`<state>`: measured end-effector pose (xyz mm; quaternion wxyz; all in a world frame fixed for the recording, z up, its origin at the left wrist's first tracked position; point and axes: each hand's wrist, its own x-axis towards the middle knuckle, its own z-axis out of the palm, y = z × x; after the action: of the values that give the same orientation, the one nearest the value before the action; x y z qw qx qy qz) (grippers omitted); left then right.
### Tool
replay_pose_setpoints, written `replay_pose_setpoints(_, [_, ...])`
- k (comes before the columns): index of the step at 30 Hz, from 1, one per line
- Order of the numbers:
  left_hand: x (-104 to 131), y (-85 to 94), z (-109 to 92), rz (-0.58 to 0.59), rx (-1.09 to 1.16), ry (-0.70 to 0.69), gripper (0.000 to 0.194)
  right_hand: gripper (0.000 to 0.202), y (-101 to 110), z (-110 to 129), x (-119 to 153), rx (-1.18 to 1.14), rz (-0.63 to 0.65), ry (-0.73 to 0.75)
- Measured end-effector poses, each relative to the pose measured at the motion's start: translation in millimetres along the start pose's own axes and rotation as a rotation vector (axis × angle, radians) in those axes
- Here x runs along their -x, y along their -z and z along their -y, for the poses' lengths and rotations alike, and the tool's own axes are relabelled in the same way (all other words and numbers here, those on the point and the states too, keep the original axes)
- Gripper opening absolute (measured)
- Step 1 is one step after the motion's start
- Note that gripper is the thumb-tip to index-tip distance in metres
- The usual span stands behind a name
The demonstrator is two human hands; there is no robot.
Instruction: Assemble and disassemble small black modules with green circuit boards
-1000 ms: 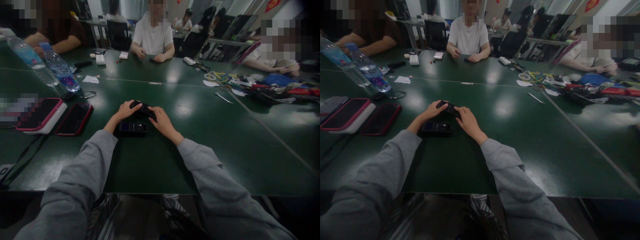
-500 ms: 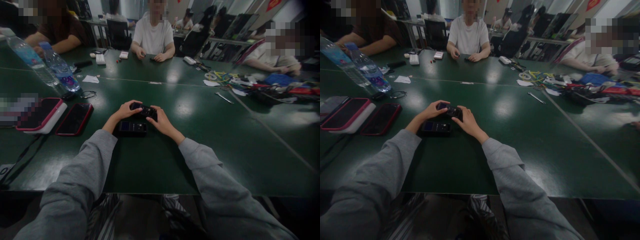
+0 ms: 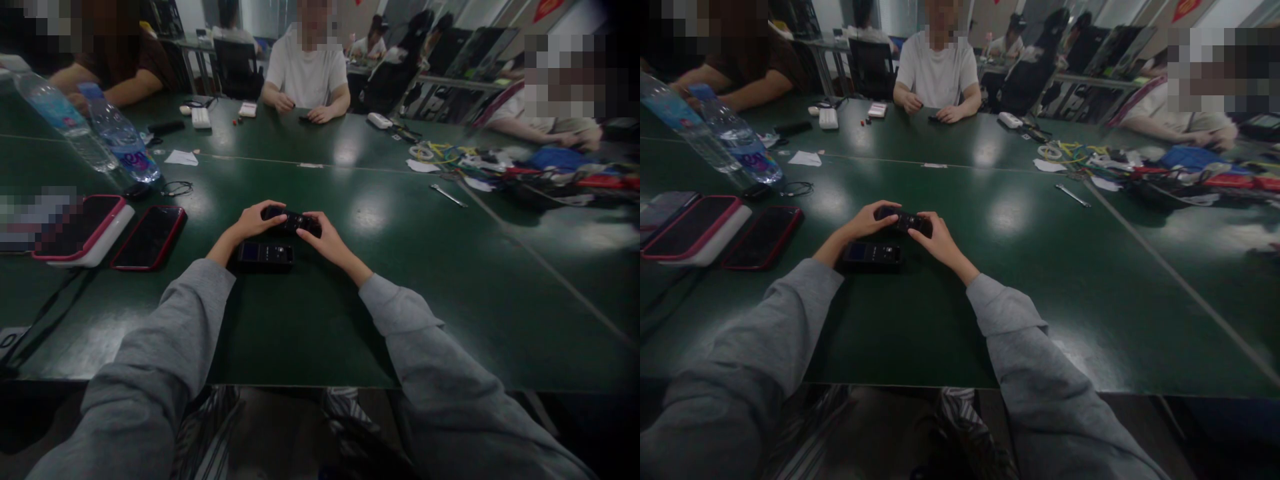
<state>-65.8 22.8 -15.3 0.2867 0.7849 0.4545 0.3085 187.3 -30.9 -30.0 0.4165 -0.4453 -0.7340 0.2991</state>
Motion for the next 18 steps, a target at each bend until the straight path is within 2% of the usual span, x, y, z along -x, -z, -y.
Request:
replay_pose_setpoints(7, [-2.8,-1.7,3.8,-0.014,0.053,0.032,0.058,0.057,2.1,0.0,-2.8,-0.103,0.014,0.006])
replay_pose_setpoints(18, [-2.4,-0.3,3.2,-0.030,0.081,-0.012,0.064,0.061,5.3,1.8,-3.0,-0.144,0.053,-0.028])
